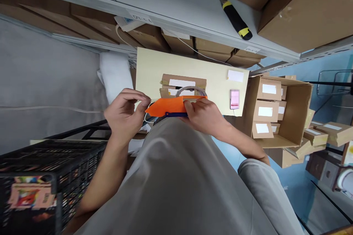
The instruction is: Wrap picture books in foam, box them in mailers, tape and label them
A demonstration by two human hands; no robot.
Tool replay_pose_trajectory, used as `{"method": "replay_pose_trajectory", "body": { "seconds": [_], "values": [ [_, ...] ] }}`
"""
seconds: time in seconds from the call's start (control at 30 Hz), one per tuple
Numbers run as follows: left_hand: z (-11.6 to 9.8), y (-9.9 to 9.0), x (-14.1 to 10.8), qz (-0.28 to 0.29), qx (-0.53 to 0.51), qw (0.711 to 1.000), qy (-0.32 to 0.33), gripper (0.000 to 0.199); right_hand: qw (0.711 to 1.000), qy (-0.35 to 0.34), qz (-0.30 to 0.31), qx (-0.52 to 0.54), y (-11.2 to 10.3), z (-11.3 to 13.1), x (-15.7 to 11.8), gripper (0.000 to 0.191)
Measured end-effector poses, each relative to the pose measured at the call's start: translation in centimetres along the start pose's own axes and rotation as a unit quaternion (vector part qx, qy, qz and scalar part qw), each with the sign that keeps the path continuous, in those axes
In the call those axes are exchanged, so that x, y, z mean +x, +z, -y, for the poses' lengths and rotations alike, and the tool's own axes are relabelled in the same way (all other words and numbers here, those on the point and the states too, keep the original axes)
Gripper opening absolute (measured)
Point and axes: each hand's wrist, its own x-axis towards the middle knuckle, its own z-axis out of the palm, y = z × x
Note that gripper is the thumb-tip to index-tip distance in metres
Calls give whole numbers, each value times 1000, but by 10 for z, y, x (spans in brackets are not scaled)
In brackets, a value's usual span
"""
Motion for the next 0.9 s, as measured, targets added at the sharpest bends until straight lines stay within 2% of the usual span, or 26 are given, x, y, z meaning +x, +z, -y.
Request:
{"method": "replay_pose_trajectory", "body": {
  "seconds": [0.13,0.27,0.37,0.47,0.53,0.73,0.8,0.9],
  "values": [
    [-3,5,0,67,-2,994,-83,39,987,60,127,82,-9,-14,5,51],
    [-2,14,-5,119,-30,975,-184,42,953,102,219,182,-12,-28,6,55],
    [2,19,-9,153,-53,961,-224,46,911,119,279,278,-11,-39,3,56],
    [8,20,-10,188,-89,944,-256,50,853,122,338,379,-9,-50,2,52],
    [16,21,-9,195,-108,936,-273,52,827,123,355,419,-6,-55,6,55],
    [44,31,-4,173,-152,924,-305,52,795,124,380,456,1,-63,23,67],
    [48,35,-3,159,-166,926,-301,49,802,128,372,449,1,-64,26,65],
    [44,35,1,135,-179,935,-275,43,832,132,323,432,0,-65,28,65]
  ]
}}
